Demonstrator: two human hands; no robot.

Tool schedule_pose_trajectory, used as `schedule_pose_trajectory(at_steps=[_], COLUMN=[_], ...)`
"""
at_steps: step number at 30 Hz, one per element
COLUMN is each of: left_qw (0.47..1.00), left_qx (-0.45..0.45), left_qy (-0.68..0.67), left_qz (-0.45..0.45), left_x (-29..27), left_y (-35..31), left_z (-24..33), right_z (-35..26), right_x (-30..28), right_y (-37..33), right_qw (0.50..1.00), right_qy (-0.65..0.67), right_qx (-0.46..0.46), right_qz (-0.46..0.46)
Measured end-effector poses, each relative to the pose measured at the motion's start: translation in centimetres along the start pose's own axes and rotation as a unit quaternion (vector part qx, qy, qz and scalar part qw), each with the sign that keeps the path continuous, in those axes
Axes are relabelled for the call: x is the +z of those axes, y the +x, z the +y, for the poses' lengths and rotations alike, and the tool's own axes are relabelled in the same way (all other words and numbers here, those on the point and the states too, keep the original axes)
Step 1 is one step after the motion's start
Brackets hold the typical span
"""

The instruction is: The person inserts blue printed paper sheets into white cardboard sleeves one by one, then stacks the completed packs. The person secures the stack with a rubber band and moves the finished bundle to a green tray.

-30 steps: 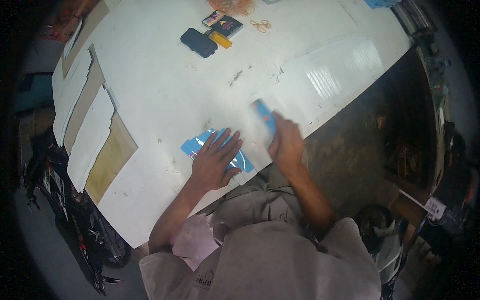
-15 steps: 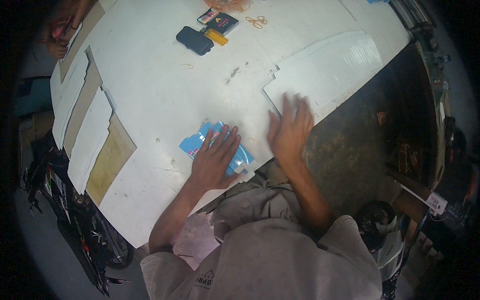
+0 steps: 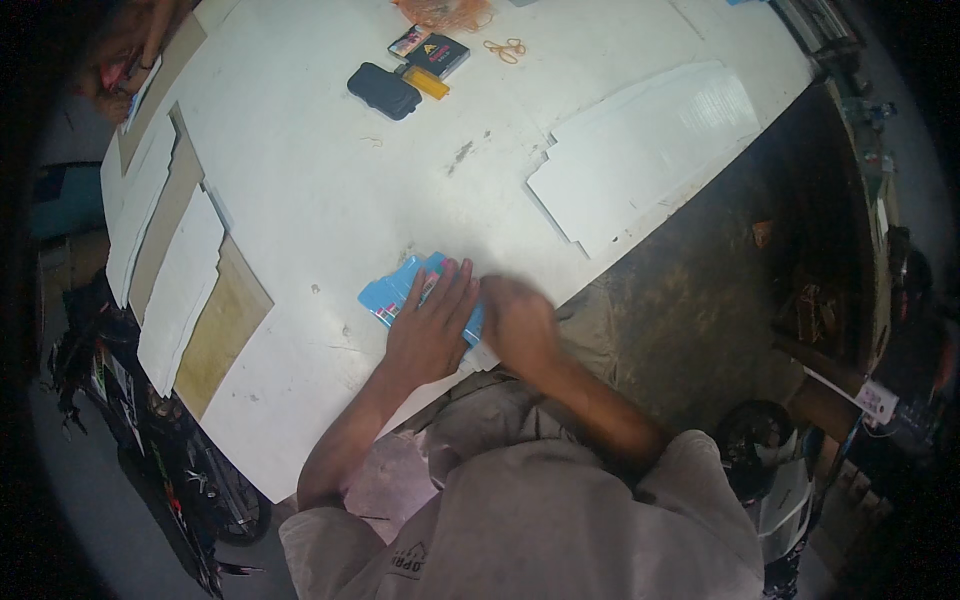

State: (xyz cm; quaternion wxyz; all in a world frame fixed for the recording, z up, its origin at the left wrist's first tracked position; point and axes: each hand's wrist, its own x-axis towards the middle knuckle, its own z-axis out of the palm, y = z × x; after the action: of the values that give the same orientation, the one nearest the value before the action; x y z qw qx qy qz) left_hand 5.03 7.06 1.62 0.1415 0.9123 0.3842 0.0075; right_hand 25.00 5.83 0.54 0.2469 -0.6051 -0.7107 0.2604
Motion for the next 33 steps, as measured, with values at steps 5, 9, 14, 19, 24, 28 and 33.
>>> schedule_pose_trajectory(at_steps=[5, 9, 14, 19, 24, 28, 33], left_qw=[0.985, 0.985, 0.994, 0.994, 0.997, 0.998, 0.986], left_qx=[-0.002, 0.002, -0.02, 0.0, -0.005, -0.004, 0.001], left_qy=[-0.144, -0.144, -0.063, -0.062, -0.055, -0.059, -0.149], left_qz=[0.099, 0.091, 0.083, 0.09, 0.045, 0.01, 0.081], left_x=[0.6, 2.6, 1.4, 1.7, 1.4, -0.1, 0.2], left_y=[0.1, -0.4, 0.2, 0.4, 0.3, 1.0, 1.7], left_z=[0.1, -0.1, 0.6, 0.3, 0.2, -0.2, -0.8], right_z=[5.3, 3.1, -1.3, -1.0, -1.6, 1.3, 4.9], right_x=[-2.8, -2.0, -1.5, -3.3, -1.6, -2.6, -3.4], right_y=[4.0, 1.7, 0.8, 3.0, 0.7, 2.4, 2.6], right_qw=[0.968, 0.995, 0.999, 0.99, 0.973, 0.988, 0.989], right_qy=[-0.151, -0.037, 0.023, 0.098, 0.183, -0.076, -0.019], right_qx=[0.041, -0.021, -0.007, 0.098, 0.109, -0.03, 0.034], right_qz=[0.198, 0.094, 0.047, -0.012, -0.086, 0.129, 0.145])
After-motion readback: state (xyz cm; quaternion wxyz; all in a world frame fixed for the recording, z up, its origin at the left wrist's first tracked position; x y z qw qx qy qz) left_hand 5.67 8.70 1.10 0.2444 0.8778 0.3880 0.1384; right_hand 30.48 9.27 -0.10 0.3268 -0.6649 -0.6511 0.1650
